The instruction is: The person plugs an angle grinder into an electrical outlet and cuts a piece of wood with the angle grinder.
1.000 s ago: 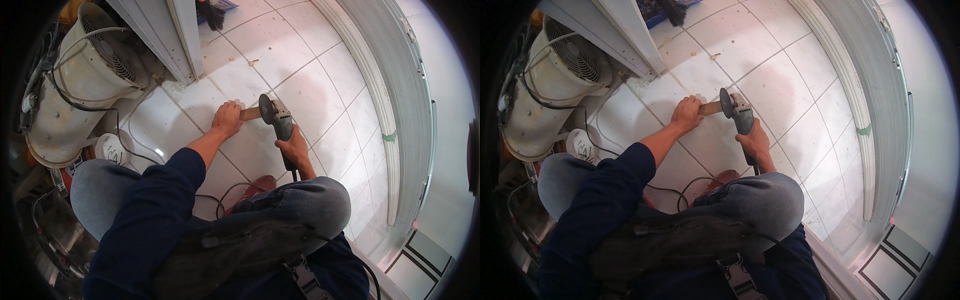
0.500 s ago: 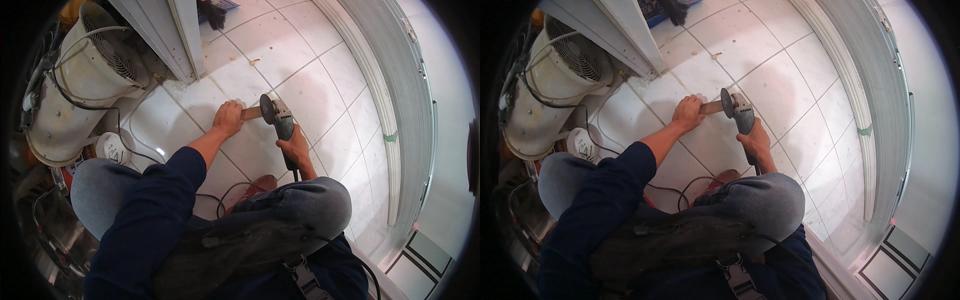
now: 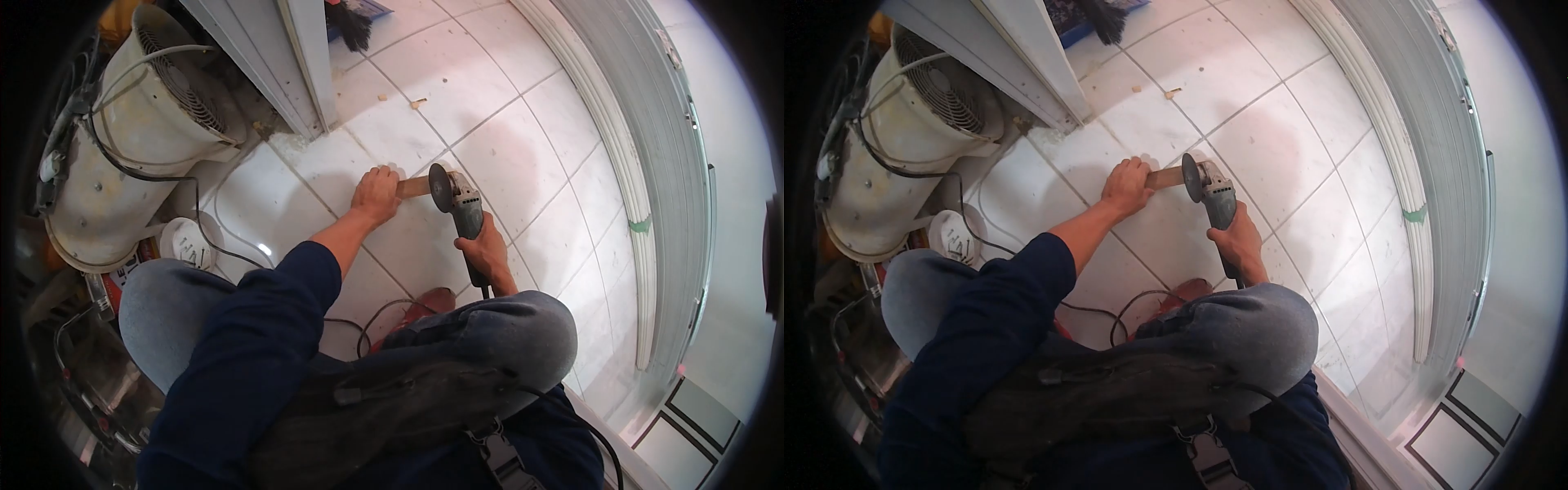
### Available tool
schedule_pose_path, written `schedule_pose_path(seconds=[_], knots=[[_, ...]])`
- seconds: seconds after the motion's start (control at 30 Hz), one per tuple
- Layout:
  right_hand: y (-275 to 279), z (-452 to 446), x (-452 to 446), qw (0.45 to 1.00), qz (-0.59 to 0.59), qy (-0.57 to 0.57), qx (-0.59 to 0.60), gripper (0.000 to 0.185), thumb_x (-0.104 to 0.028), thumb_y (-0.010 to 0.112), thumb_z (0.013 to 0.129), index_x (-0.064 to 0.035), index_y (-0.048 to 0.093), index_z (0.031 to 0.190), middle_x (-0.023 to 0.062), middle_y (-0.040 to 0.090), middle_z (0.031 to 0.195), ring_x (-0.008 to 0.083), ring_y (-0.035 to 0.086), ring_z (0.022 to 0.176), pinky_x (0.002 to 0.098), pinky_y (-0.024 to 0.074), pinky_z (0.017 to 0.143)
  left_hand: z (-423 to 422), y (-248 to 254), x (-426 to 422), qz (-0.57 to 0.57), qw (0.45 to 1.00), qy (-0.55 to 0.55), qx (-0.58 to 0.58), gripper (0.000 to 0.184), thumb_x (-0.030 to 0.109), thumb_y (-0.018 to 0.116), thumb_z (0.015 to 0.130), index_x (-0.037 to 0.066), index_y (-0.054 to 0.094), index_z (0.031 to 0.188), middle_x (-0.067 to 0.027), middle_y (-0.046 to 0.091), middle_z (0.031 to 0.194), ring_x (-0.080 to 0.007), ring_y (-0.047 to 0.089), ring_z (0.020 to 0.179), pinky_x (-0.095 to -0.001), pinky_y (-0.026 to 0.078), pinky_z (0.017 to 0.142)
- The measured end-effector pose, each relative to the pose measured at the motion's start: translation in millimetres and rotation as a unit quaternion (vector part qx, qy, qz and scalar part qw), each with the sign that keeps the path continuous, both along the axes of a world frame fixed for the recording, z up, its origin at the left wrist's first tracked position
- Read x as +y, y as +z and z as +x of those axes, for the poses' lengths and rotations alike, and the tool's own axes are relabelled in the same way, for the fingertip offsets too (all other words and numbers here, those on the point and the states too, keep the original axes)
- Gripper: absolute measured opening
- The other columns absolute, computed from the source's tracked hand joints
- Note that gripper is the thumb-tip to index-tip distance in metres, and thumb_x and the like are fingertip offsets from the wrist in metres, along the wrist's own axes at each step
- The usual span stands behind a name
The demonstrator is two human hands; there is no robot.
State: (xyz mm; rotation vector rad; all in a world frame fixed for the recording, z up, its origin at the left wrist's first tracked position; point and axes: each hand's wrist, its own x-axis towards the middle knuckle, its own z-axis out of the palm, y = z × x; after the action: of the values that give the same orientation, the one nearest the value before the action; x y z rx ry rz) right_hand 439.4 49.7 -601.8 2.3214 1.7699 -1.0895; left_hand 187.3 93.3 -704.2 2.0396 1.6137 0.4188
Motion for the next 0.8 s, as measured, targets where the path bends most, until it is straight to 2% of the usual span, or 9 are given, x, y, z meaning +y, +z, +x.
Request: schedule_pose_path(seconds=[0.47,0.8], knots=[[-5.6,-9.4,19.4,1.000,0.005,-0.015,0.013,0.075,-0.027,0.075,0.068,0.0013,0.046,0.131,0.0255,0.068,0.108,0.0416,0.068,0.099,0.0489,0.0524,0.088,0.3,-3.3,-1.5,0.030,0.999,0.005,-0.008,0.042,0.017,0.087,0.067,0.007,0.062,0.099,-0.0122,0.059,0.106,-0.0316,0.060,0.102,-0.0430,0.050,0.090],[-6.7,-3.0,8.7,1.000,0.006,-0.009,0.014,0.075,-0.027,0.075,0.069,0.0000,0.046,0.132,0.0252,0.068,0.110,0.0413,0.067,0.101,0.0483,0.0518,0.089,1.3,-1.0,-0.3,0.005,1.000,0.005,0.001,0.042,0.018,0.086,0.069,0.006,0.063,0.101,-0.0124,0.059,0.107,-0.0319,0.058,0.106,-0.0429,0.049,0.093]])
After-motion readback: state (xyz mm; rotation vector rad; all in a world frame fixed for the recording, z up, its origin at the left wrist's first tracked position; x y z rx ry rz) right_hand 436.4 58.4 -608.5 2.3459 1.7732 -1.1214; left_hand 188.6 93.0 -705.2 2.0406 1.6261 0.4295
